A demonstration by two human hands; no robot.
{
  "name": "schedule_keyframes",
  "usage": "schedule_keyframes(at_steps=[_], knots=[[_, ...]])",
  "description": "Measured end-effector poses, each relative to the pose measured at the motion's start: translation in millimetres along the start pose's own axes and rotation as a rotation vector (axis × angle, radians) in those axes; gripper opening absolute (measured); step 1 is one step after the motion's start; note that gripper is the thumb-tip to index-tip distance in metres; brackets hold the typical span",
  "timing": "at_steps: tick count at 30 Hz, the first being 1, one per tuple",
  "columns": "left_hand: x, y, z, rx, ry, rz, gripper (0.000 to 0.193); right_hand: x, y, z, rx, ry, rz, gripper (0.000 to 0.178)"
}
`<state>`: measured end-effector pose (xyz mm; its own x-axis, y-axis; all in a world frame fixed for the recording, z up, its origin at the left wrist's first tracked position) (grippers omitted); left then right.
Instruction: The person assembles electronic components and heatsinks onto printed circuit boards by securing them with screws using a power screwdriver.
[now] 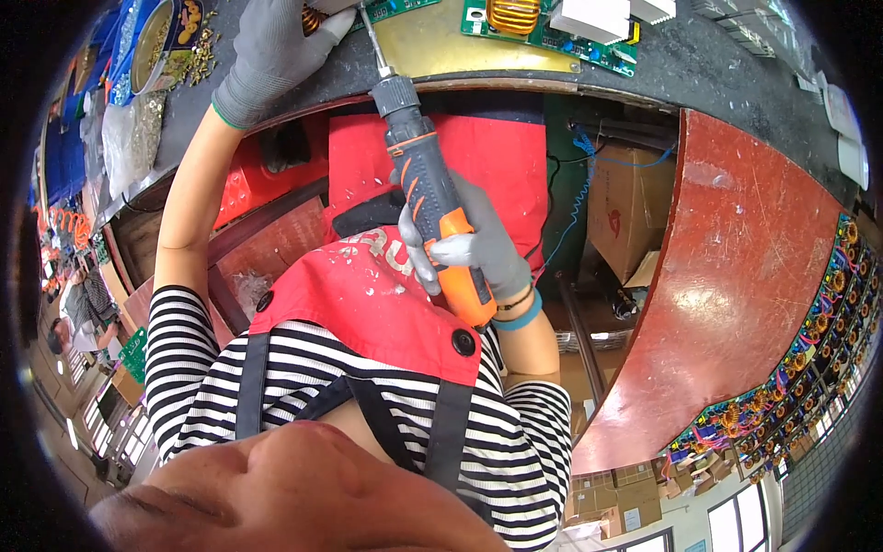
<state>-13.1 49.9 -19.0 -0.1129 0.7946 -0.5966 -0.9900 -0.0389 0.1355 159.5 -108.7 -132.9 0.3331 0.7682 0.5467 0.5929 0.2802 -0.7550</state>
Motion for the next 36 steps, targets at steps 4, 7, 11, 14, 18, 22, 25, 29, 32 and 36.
schedule_keyframes(at_steps=[4, 7, 11, 14, 18, 22, 25, 29, 32, 36], knots=[[-2.7, 0.6, 2.9, 0.041, -0.071, 0.050, 0.052, -17.5, -15.0, 9.3, 0.225, -0.013, 0.457, 0.082], [-20.7, 2.5, 9.7, 0.053, -0.128, 0.131, 0.052, -27.9, -23.1, 14.6, 0.360, -0.040, 0.647, 0.083], [-18.2, -8.6, -1.5, 0.229, -0.341, 0.492, 0.048, -23.2, -32.4, 12.1, 0.406, -0.052, 0.588, 0.083], [-3.1, -13.0, -4.8, 0.446, 0.102, 0.706, 0.050, -13.0, -16.5, 6.9, 0.031, 0.021, 0.154, 0.088], [-19.5, 4.2, 8.0, 0.476, 0.166, 0.634, 0.053, -3.3, -9.8, -12.7, -0.001, 0.025, -0.081, 0.091], [-2.1, 131.6, 9.6, -0.098, 0.451, 0.428, 0.025, -0.3, -0.7, -32.3, 0.049, 0.057, -0.240, 0.090], [49.3, 198.8, 1.5, -0.159, 0.677, 0.644, 0.033, 2.8, -2.2, -33.6, 0.088, 0.071, -0.320, 0.090], [85.0, 173.1, -8.3, 0.353, 0.558, 1.238, 0.027, 5.4, -7.2, -26.0, 0.095, 0.061, -0.419, 0.091], [93.2, 169.0, -19.0, 0.357, 0.516, 1.367, 0.018, 7.3, -7.2, -27.7, 0.097, 0.059, -0.389, 0.089], [64.0, 170.8, -14.5, 0.220, 0.335, 1.269, 0.018, 10.7, -8.2, -34.4, 0.091, 0.050, -0.388, 0.088]])
Point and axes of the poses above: each hand's wrist, its own z-axis towards the middle knuckle, its own y-axis out of the back of the hand, x = y × z, the point moved 10 cm from there along z, towards the middle knuckle, and after that the axes turned 10 degrees about -z, right-handed, at the moved point
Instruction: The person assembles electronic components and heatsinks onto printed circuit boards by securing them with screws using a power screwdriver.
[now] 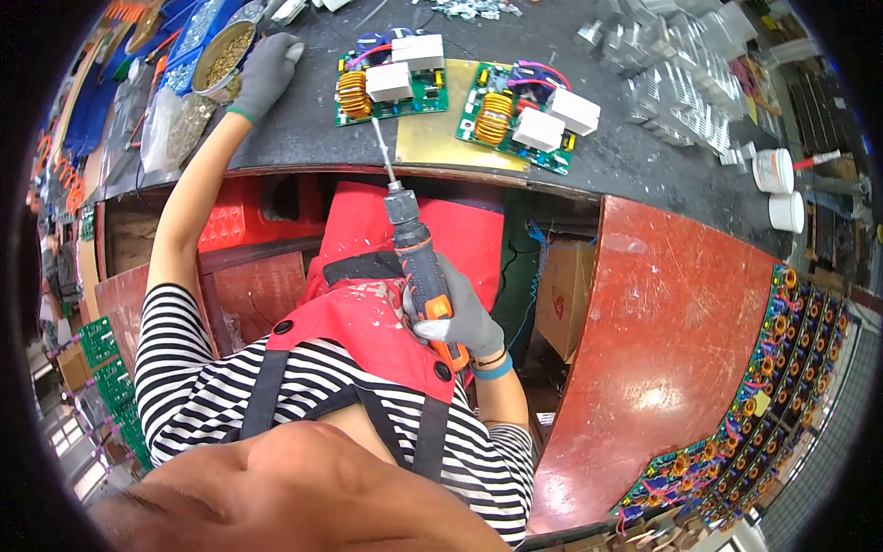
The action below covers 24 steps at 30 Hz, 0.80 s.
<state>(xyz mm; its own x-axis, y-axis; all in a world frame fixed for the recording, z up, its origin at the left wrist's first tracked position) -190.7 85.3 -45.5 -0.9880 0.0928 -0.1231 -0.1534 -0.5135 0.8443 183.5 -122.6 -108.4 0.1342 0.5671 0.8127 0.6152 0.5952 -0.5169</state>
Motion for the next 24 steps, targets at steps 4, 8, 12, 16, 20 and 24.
schedule_keyframes(at_steps=[4, 8, 12, 16, 20, 24], knots=[[-55.4, 33.0, -14.6, 0.093, 0.376, -1.099, 0.019, 5.5, -2.2, -6.6, 0.008, -0.039, -0.030, 0.093], [-140.3, 24.0, -49.7, 0.454, 0.537, -1.696, 0.022, 10.1, -9.8, -14.3, 0.159, -0.034, -0.019, 0.083], [-177.1, 21.0, -66.5, 0.619, 0.566, -1.966, 0.022, 11.6, -7.5, -17.8, 0.185, 0.002, -0.112, 0.085], [-182.3, 20.2, -66.6, 0.653, 0.533, -1.963, 0.025, 12.6, -4.8, -23.8, 0.175, -0.001, -0.086, 0.088], [-190.9, 25.7, -59.9, 0.698, 0.505, -1.981, 0.028, 15.0, -3.0, -24.4, 0.168, -0.008, -0.074, 0.087], [-204.0, 36.1, -47.2, 0.818, 0.304, -2.006, 0.020, 10.1, 1.5, -28.5, 0.175, -0.015, 0.151, 0.088]])
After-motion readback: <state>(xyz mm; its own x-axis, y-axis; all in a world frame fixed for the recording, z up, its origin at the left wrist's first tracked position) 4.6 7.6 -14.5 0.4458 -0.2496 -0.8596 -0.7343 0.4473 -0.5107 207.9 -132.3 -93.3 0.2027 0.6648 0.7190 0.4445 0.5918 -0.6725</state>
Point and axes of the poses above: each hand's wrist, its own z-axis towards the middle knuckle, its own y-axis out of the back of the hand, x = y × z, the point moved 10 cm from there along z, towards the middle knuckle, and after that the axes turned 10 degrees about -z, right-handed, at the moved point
